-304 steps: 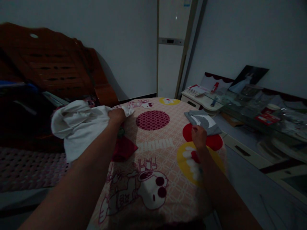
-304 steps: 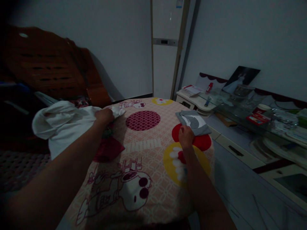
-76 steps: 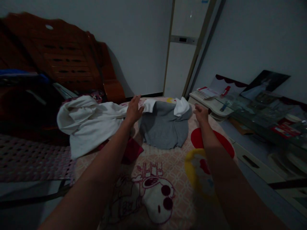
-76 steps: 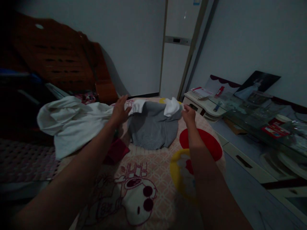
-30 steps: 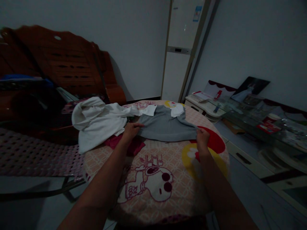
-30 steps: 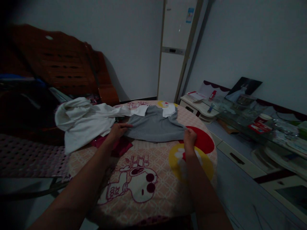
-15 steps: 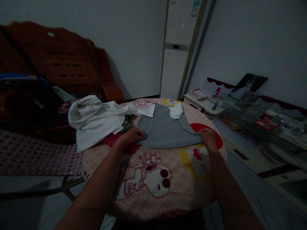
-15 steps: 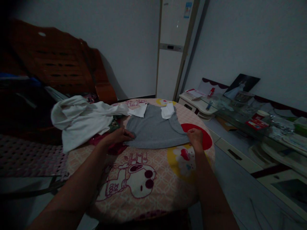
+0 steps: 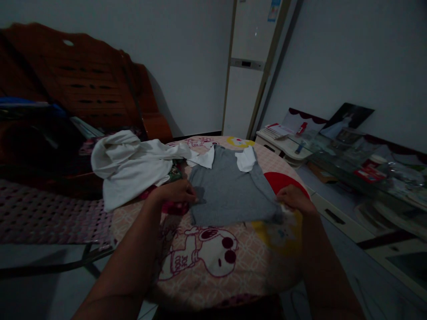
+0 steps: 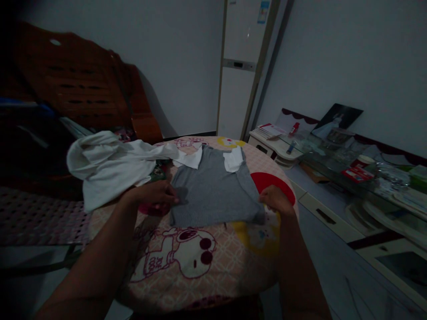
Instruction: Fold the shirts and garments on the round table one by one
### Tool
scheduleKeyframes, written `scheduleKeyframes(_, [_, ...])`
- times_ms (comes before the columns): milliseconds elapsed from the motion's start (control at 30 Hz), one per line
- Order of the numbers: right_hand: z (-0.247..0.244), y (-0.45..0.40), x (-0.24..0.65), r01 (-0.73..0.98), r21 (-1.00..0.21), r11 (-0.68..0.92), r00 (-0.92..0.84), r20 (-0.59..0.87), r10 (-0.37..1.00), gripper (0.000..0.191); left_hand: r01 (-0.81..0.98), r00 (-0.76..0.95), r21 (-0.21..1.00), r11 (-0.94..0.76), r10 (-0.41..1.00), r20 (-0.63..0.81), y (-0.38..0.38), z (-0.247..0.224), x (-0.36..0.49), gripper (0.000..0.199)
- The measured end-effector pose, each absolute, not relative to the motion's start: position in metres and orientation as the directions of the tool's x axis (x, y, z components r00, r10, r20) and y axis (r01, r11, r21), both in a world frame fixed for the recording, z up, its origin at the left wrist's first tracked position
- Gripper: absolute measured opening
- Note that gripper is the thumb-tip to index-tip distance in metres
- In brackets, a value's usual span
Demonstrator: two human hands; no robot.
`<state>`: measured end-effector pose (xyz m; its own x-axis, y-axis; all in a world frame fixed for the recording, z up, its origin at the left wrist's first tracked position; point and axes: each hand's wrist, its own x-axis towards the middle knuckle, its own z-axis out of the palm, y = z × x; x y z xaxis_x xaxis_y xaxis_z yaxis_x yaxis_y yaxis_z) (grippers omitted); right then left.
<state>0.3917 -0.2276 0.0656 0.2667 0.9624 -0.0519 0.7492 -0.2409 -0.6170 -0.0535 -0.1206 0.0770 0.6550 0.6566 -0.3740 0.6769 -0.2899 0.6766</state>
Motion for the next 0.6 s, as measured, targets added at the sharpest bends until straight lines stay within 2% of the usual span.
scheduleKeyframes(67, [0.064,-0.215,0.383,0.822,-0.529,-0.213,0.237,-0.021,0.971,0.029,0.716,0.621,0.588,-0.377,0.727,-0.291,-0.111,0.077,-0.05,0.036])
scheduleKeyframes(167, [0.063,-0.189,0.356,0.894,-0.428,-0.131,0.182,0.079,0.98,0.028,0.725,0.592,0.508,-0.466,0.798,-0.114,-0.093,0.078,-0.034,0.03])
scheduleKeyframes(233, [0.056,-0.173,0.331,0.919,-0.394,0.008,0.04,0.113,0.993,0.025,0.72,0.584,0.477,-0.505,0.811,-0.024,-0.082,0.074,-0.013,0.025])
scheduleKeyframes(333, [0.036,-0.151,0.294,0.9,-0.388,0.197,-0.149,0.151,0.977,0.035,0.741,0.546,0.434,-0.513,0.836,0.056,-0.07,0.054,0.023,0.029])
scheduleKeyframes(433, [0.013,-0.133,0.272,0.921,-0.346,0.181,-0.16,0.09,0.983,0.045,0.742,0.534,0.399,-0.538,0.835,0.132,-0.067,0.024,0.051,0.041])
scheduleKeyframes(533, [0.001,-0.11,0.273,0.953,-0.289,0.094,-0.071,0.088,0.994,0.056,0.765,0.517,0.34,-0.546,0.837,0.182,-0.068,-0.001,0.061,0.051])
scheduleKeyframes(600, [-0.001,-0.092,0.284,0.955,-0.293,0.056,-0.026,0.103,0.994,0.057,0.77,0.515,0.322,-0.551,0.834,0.198,-0.07,-0.01,0.061,0.057])
